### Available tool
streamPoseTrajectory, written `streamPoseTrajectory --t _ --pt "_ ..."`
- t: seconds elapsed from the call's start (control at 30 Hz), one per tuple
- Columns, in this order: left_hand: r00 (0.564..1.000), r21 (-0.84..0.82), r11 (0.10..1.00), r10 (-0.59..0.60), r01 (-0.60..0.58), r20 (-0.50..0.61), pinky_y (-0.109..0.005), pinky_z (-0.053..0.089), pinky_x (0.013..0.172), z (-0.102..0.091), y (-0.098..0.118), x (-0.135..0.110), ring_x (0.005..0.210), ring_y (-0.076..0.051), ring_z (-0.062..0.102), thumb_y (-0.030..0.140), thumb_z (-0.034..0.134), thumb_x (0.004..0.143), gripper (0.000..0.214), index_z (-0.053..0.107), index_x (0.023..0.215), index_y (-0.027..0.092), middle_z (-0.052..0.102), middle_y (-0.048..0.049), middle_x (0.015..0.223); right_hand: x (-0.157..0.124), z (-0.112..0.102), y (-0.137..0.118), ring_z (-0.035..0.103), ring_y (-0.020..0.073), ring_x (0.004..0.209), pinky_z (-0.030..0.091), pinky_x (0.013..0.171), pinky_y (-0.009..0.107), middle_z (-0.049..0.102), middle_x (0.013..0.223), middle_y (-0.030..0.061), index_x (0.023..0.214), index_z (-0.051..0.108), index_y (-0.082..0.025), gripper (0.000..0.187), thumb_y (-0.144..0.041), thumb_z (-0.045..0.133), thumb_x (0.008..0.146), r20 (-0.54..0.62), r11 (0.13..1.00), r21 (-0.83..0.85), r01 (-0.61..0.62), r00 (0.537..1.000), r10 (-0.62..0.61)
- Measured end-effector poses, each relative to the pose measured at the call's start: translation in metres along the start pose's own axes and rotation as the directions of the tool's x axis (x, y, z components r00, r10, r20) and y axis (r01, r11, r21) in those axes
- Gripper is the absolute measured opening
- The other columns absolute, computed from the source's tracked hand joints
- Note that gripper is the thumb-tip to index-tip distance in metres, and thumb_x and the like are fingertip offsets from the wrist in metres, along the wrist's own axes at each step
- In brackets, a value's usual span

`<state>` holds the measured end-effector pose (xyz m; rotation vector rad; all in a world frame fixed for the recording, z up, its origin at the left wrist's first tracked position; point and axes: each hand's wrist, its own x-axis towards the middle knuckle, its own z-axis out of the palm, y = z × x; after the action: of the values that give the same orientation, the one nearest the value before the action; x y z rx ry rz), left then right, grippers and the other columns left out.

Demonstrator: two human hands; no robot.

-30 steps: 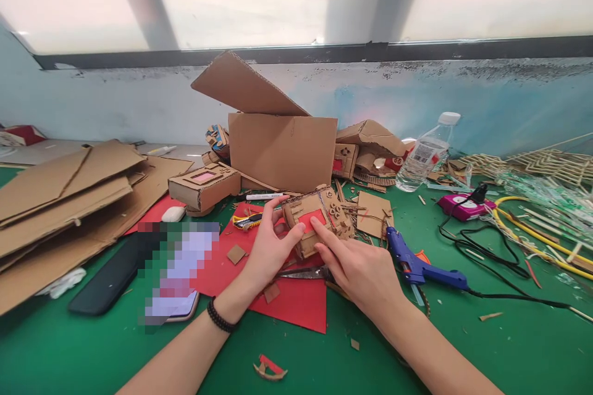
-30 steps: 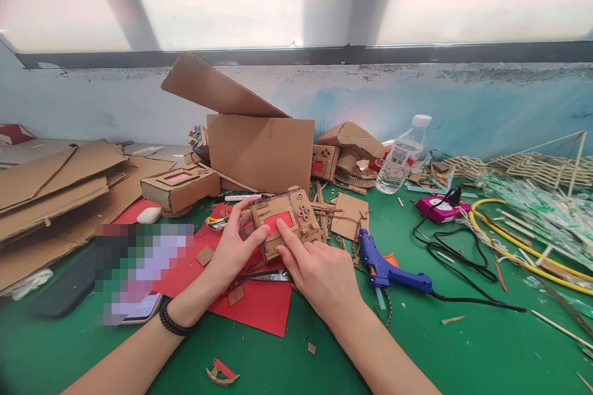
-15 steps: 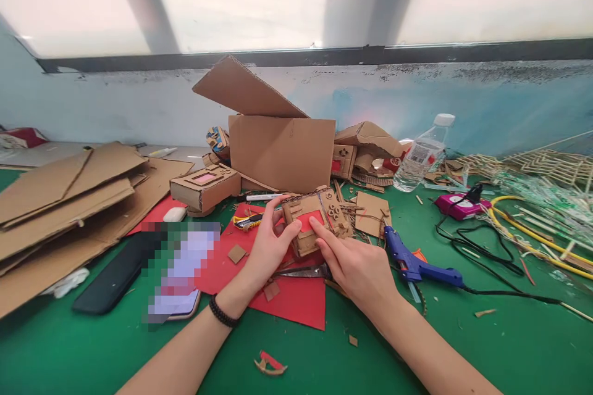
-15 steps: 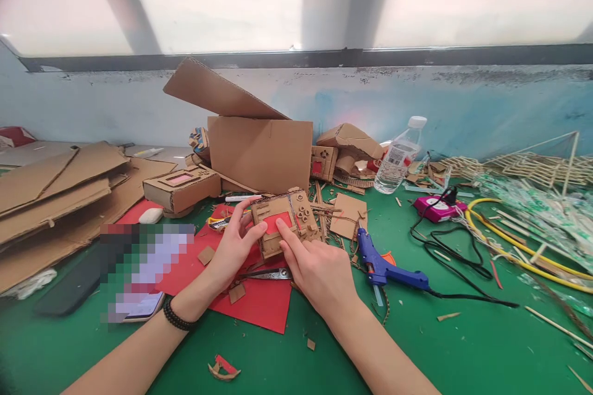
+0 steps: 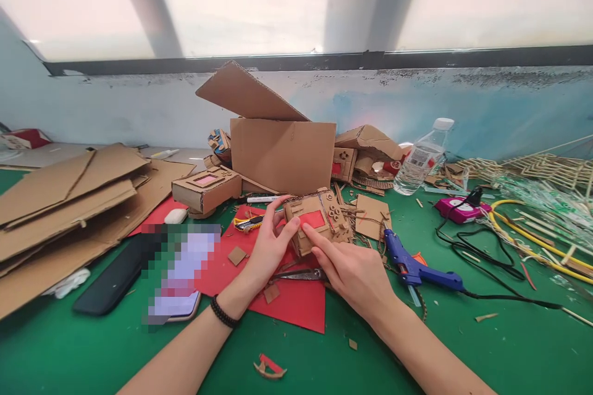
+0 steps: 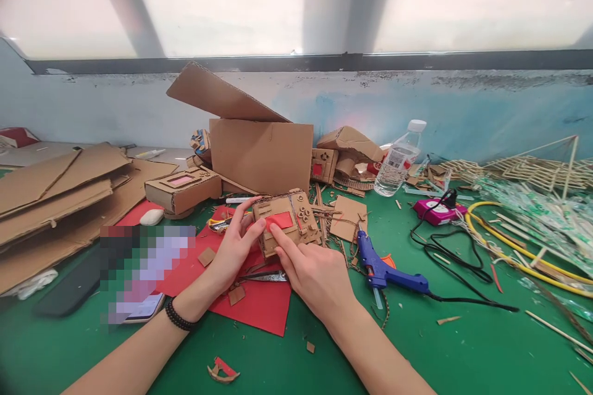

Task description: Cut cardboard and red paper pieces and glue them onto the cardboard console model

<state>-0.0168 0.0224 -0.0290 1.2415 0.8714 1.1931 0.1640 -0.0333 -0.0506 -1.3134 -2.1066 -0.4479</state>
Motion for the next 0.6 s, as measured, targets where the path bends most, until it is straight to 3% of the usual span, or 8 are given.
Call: streamPoseTrajectory --t 0.13,0.33,0.6 --pt "1.0 0.011 1.0 0.011 -0.011 -0.019 -0.037 0.058 0.099 0.0003 -0.0018 -0.0007 0.123 -0.026 0.067 0.044 0.071 0.093 0.056 0.048 0.141 0.027 0.066 -0.01 0.134 -0.0015 0.0021 0.0013 0.06 0.0079 0.053 0.027 0.053 0.029 0.072 0.066 -0.0033 0.149 0.061 -0.024 0.042 -0.032 0.041 0.113 -0.01 0.999 -0.01 -0.032 0.999 0.032" --pt "1.0 0.028 0.999 0.021 -0.02 -0.014 -0.036 0.059 0.098 -0.0009 -0.0062 0.0005 0.123 -0.027 0.066 0.043 0.072 0.093 0.059 0.047 0.143 0.027 0.065 -0.0099 0.133 0.0005 -0.0005 -0.001 0.061 0.0092 0.055 0.029 0.055 0.028 0.071 0.066 -0.004 0.151 0.059 -0.021 0.043 -0.032 0.038 0.114 0.031 0.991 0.136 0.008 0.999 -0.012" --pt "0.999 0.078 0.996 0.044 -0.044 0.001 -0.035 0.055 0.102 -0.0027 -0.0062 0.0002 0.132 -0.026 0.06 0.044 0.068 0.095 0.056 0.048 0.144 0.026 0.062 -0.0101 0.138 0.001 -0.0045 -0.0015 0.062 0.0112 0.055 0.033 0.057 0.027 0.069 0.065 -0.0037 0.14 0.067 -0.016 0.041 -0.029 0.038 0.114 -0.038 0.973 0.231 0.01 0.999 -0.001"
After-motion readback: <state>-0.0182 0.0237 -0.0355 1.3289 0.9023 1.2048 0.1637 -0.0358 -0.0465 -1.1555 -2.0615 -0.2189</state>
